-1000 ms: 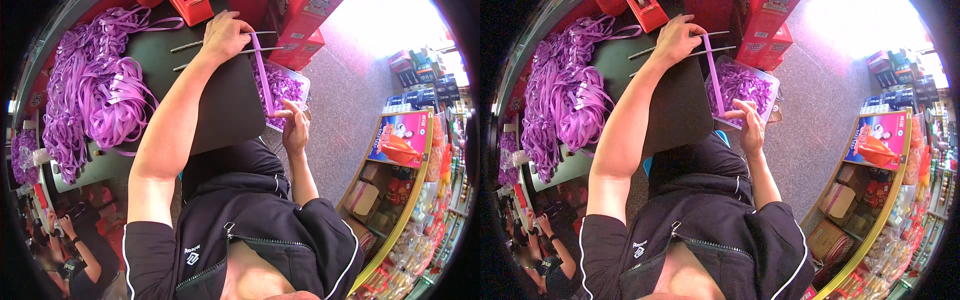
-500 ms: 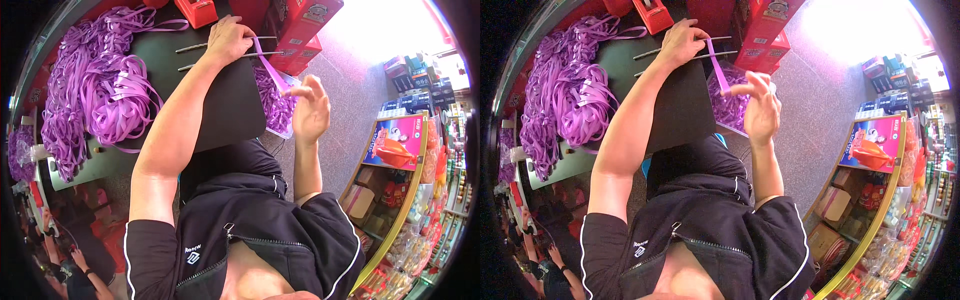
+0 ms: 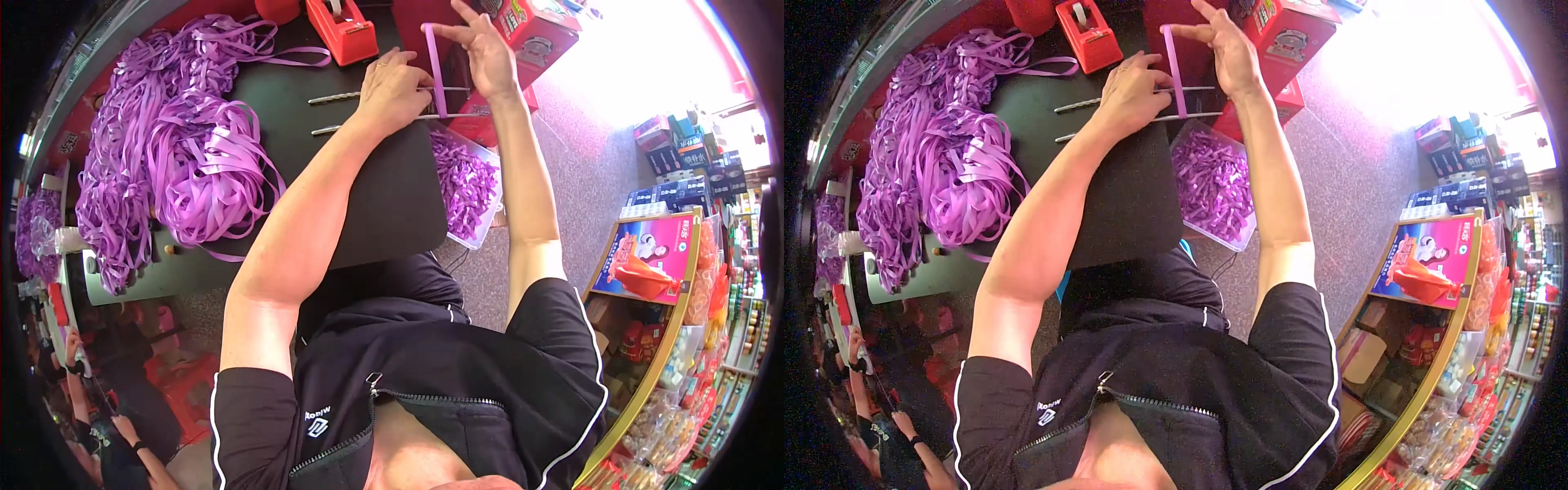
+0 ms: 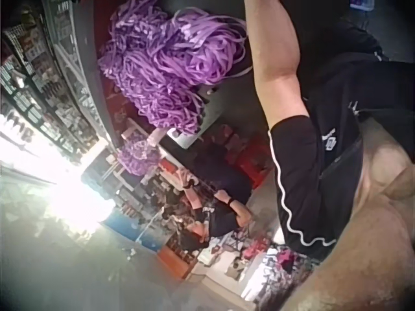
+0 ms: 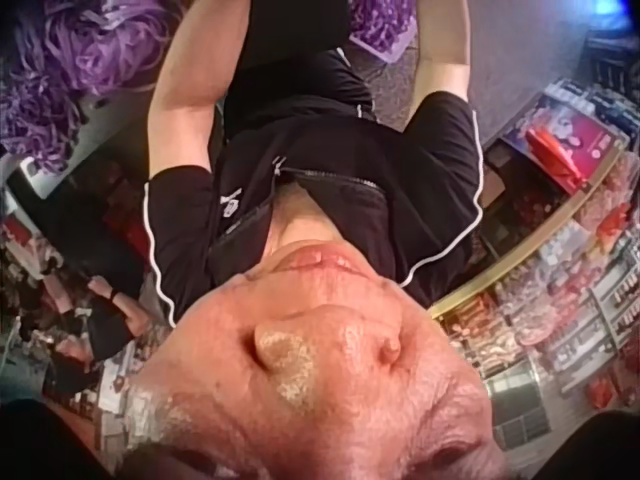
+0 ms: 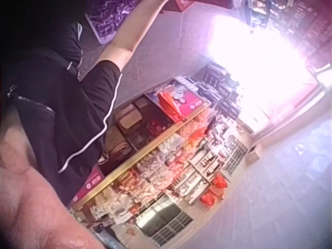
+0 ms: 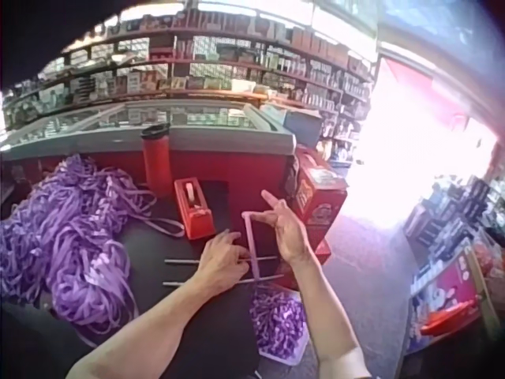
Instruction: The recorder is winding purple ribbon strips around metal rods at a workbench.
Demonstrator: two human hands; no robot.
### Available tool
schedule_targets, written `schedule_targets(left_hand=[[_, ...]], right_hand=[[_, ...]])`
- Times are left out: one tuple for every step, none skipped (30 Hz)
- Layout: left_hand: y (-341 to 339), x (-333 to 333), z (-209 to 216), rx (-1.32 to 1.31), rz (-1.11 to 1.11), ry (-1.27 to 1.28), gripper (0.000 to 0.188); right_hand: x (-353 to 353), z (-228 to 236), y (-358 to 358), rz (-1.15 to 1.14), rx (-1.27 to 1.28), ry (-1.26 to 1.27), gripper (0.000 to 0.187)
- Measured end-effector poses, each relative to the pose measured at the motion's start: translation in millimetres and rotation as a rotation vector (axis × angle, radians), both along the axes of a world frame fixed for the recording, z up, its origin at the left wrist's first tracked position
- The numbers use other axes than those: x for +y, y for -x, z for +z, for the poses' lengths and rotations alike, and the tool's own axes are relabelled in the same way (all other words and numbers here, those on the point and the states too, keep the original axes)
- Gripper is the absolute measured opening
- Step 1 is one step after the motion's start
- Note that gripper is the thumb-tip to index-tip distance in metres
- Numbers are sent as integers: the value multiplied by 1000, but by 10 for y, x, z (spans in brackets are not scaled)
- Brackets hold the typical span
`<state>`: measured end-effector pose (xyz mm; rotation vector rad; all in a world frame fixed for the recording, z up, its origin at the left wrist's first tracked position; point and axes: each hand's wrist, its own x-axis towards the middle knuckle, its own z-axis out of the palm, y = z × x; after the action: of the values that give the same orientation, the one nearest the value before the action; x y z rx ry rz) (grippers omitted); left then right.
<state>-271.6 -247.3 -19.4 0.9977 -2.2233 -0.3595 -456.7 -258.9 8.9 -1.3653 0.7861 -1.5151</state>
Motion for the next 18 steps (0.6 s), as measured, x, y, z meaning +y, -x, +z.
schedule_targets(left_hand=[[-5,0,9,-22,-9,-12,24],[-20,0,7,-46,-15,-25,27],[-29,7,-8,-33,-12,-20,26],[-32,2,-18,-39,-9,-23,26],[-37,11,-23,-20,-8,-25,26],[-38,17,-24,-1,-8,-28,25],[-37,20,-28,-11,-10,-34,25],[-46,16,-40,7,4,-12,24],[-54,14,-52,24,18,10,24],[-59,8,-59,16,18,5,24],[-43,-9,-73,52,17,-4,24],[-4,-14,-60,92,10,-9,24],[30,-5,-52,90,-1,-10,24],[20,-3,-57,65,-5,16,24],[-2,2,-55,43,-4,44,24],[-22,2,-50,42,2,43,24],[-11,6,-38,20,-6,46,23],[-12,9,-42,-2,-10,46,23]], right_hand=[[-69,-136,31,-11,33,-13,54],[-93,-252,35,-4,28,-12,54],[-71,-354,24,-12,7,-68,57],[-58,-440,31,-23,-13,-124,60],[-17,-502,-2,-7,-102,-204,62],[-25,-582,10,-7,-111,-210,62],[-31,-679,29,-64,-26,-243,62],[-22,-701,2,-118,62,-275,62],[35,-735,-17,-127,132,-248,60],[94,-779,-59,-125,125,-254,60],[164,-796,-106,-112,59,-326,59],[211,-791,-97,-106,-6,-393,57],[153,-1160,93,-94,130,-236,53],[214,-1218,103,-92,128,-238,53],[345,-1236,68,-192,283,-183,51],[494,-1264,16,-293,436,-125,49],[679,-1340,-24,-406,471,-10,47],[859,-1324,-91,-404,476,-10,47]])
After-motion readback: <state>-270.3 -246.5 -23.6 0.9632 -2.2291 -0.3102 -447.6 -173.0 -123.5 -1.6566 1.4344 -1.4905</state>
